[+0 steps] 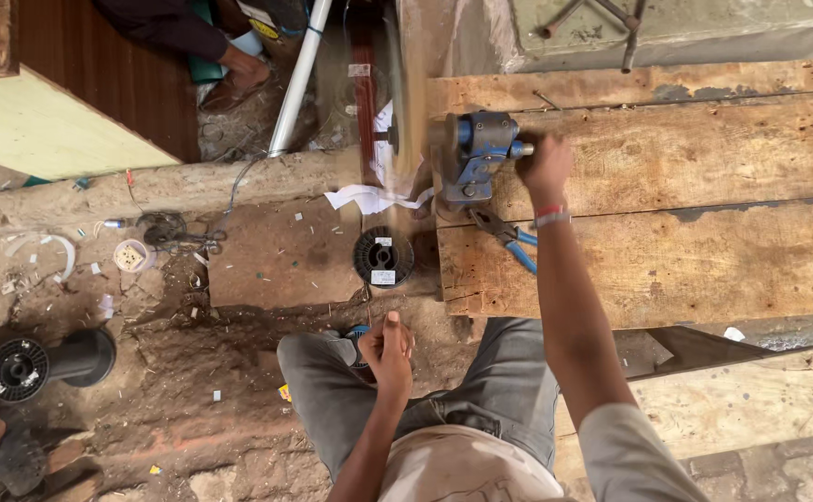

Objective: The person winds copper wire onto a component by hand and using a manual winding tool, then twists and prepares the wire ends.

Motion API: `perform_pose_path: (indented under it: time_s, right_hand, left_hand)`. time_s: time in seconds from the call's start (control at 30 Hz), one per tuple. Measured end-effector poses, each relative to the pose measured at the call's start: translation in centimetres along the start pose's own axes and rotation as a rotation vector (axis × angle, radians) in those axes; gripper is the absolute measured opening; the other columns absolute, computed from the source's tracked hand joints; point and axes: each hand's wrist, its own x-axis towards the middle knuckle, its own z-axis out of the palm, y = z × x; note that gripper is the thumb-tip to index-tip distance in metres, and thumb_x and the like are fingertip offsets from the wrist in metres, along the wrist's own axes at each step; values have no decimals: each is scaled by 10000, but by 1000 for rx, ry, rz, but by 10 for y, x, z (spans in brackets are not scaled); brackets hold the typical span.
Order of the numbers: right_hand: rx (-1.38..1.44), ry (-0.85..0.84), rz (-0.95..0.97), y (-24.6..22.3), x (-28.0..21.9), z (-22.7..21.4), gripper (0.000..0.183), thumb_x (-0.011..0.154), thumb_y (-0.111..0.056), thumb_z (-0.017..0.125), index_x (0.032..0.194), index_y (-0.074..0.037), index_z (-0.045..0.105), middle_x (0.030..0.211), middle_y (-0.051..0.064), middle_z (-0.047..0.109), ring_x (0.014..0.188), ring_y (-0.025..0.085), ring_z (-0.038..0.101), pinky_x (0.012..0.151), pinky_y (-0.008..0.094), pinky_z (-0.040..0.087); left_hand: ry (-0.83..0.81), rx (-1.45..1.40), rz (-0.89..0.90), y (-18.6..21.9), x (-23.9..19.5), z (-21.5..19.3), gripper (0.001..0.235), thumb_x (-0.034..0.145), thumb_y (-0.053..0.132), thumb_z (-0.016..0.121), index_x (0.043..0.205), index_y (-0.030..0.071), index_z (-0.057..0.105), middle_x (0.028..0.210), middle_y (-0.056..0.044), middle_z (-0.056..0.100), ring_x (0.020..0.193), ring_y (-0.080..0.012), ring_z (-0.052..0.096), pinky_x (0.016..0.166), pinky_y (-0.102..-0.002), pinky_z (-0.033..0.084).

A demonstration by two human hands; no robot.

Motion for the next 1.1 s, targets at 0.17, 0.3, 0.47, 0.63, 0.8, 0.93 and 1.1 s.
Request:
perform_pose_path:
  time_s: [0.17,0.3,0.47,0.63,0.8,0.93,1.1]
  right_hand:
    - [61,-74,-136,-27,-88,-96,187,817,-76,752,955,-180,822,908,106,751,825,319,689,684,418,551]
    - [138,20,-227,-52,-112,-177,172,762,-40,779,922,-105,779,925,73,754,888,297,702,762,398,563]
    - [258,174,-261,-54,-91,-225,195,815,23,825,964,-100,797,942,55,764,855,201,708,746,324,561]
    - [411,291,-317,-38,-13,-211,200,912,103,769,994,-79,783,1017,42,794,875,131,765,696,247,578]
    - [320,390,-362,-32,55,-161,287,769,110,733,984,-74,778,977,38,793,891,185,782,739,309,596]
    - [358,253,-209,-20,84,-94,253,794,1,775,995,-149,810,989,50,797,818,179,774,682,283,608]
    - [98,81,-42,-3,56,-17,74,869,-202,846,934,-235,835,808,77,763,624,228,717,472,330,528]
  left_hand:
    - [-56,-42,71,5,3,2,535,1069,172,558,570,54,406,511,-12,416,429,-79,292,437,-296,300]
    - [-73,-53,80,1,2,1,527,1069,176,559,578,79,395,500,1,397,416,-71,282,432,-286,300]
    - [-94,-37,104,1,-4,-1,531,1071,176,563,577,62,405,507,-4,413,426,-67,277,425,-283,275]
    - [-79,20,100,2,-8,-2,538,1067,183,572,572,56,404,494,-1,419,424,-65,309,432,-277,274]
    - [-48,111,65,1,-6,-3,524,1061,180,567,574,55,419,499,4,421,449,-52,320,439,-272,276]
    - [-21,94,65,-2,-5,2,510,1066,176,569,592,58,422,514,10,420,464,-56,338,456,-274,291]
    - [-31,104,115,1,-4,4,524,1069,171,576,584,62,413,512,12,419,461,-54,321,443,-273,261]
